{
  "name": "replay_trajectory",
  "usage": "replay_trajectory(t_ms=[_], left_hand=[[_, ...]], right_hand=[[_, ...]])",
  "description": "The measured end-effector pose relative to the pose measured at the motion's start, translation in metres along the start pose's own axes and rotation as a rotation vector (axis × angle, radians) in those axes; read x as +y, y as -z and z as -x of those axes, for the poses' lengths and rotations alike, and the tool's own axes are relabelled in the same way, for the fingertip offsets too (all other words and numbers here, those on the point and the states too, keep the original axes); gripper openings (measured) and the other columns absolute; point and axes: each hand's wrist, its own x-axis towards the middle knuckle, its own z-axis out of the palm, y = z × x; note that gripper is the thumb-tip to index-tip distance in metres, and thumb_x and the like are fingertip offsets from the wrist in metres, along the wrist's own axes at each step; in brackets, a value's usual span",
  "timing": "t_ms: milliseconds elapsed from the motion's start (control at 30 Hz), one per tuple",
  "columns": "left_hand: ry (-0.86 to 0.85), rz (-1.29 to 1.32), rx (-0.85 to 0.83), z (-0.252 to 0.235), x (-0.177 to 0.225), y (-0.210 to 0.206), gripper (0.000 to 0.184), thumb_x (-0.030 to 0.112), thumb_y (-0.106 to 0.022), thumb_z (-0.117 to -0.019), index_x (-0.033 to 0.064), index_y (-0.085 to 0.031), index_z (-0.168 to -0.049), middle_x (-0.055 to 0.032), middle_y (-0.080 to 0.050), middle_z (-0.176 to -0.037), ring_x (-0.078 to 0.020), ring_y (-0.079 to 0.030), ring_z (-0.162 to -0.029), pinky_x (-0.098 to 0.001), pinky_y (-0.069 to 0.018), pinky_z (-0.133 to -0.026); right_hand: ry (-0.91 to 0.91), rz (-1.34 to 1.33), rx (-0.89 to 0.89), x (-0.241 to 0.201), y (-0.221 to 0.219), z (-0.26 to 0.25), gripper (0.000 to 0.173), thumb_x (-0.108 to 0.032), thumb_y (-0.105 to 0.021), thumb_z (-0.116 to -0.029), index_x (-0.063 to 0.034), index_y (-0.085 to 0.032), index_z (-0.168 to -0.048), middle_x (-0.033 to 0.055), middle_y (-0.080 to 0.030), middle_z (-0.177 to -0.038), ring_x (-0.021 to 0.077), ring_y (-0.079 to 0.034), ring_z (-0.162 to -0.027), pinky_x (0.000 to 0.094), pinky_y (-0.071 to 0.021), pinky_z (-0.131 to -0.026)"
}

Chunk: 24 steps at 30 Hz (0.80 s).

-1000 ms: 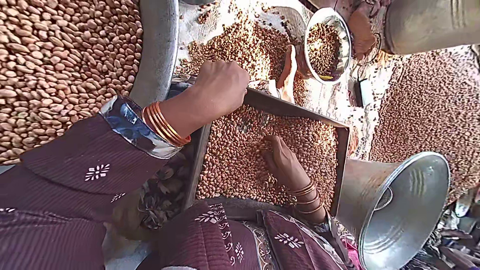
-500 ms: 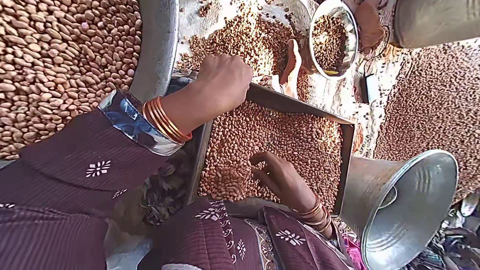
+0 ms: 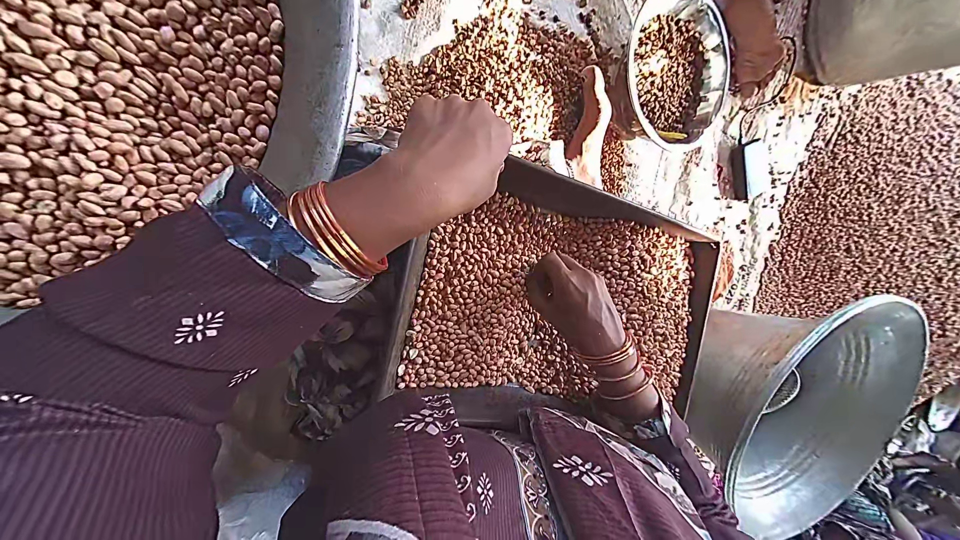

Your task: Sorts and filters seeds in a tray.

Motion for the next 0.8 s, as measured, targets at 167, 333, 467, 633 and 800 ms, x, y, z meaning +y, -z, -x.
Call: replay_trajectory(t_ms=[167, 333, 467, 633, 800], left_hand=[[-0.005, -0.003, -0.004, 0.001, 0.0, 0.0, 0.027, 0.026, -0.048, -0.1086, 0.0053, -0.065, -0.111, -0.0223, -0.065, -0.099, -0.046, -0.065, -0.098, -0.061, -0.0464, -0.071], [-0.004, 0.009, -0.017, 0.0, 0.0, 0.0, 0.027, 0.026, -0.049, -0.1084, 0.0048, -0.065, -0.113, -0.0229, -0.066, -0.102, -0.0468, -0.065, -0.101, -0.0622, -0.0466, -0.074], [-0.008, 0.002, -0.017, 0.001, 0.0, 0.0, 0.026, 0.026, -0.049, -0.1081, 0.0046, -0.064, -0.112, -0.0224, -0.066, -0.101, -0.046, -0.065, -0.1, -0.0612, -0.0462, -0.073], [-0.014, -0.017, -0.019, 0.001, 0.0, 0.0, 0.025, 0.026, -0.049, -0.1081, 0.0054, -0.064, -0.11, -0.0215, -0.065, -0.099, -0.0453, -0.065, -0.098, -0.0602, -0.046, -0.071], [-0.002, -0.023, -0.022, 0.001, 0.002, 0.001, 0.025, 0.025, -0.05, -0.1079, 0.0047, -0.063, -0.109, -0.0223, -0.065, -0.098, -0.0461, -0.065, -0.098, -0.0604, -0.0462, -0.071]], right_hand=[[0.225, -0.353, -0.128, -0.017, 0.0, 0.015, 0.014, -0.013, -0.063, -0.0962, -0.0056, -0.074, -0.099, 0.0095, -0.069, -0.092, 0.014, -0.066, -0.07, 0.0268, -0.0578, -0.065], [0.332, -0.197, -0.08, -0.032, -0.022, 0.025, 0.016, -0.013, -0.06, -0.1008, -0.0052, -0.074, -0.1, 0.0109, -0.07, -0.09, 0.0237, -0.071, -0.079, 0.0329, -0.0596, -0.07], [0.325, -0.124, -0.056, -0.033, -0.026, 0.025, 0.017, -0.011, -0.058, -0.1007, -0.0049, -0.072, -0.094, 0.0107, -0.066, -0.086, 0.0243, -0.069, -0.076, 0.0332, -0.0584, -0.064], [0.319, -0.151, -0.106, -0.032, -0.025, 0.025, 0.017, -0.015, -0.06, -0.0991, -0.004, -0.073, -0.101, 0.0115, -0.068, -0.088, 0.0254, -0.07, -0.078, 0.0345, -0.0593, -0.067], [0.303, -0.164, -0.083, -0.032, -0.028, 0.025, 0.015, -0.016, -0.062, -0.0992, -0.0057, -0.073, -0.095, 0.0101, -0.067, -0.085, 0.0243, -0.069, -0.076, 0.0341, -0.0585, -0.065]])
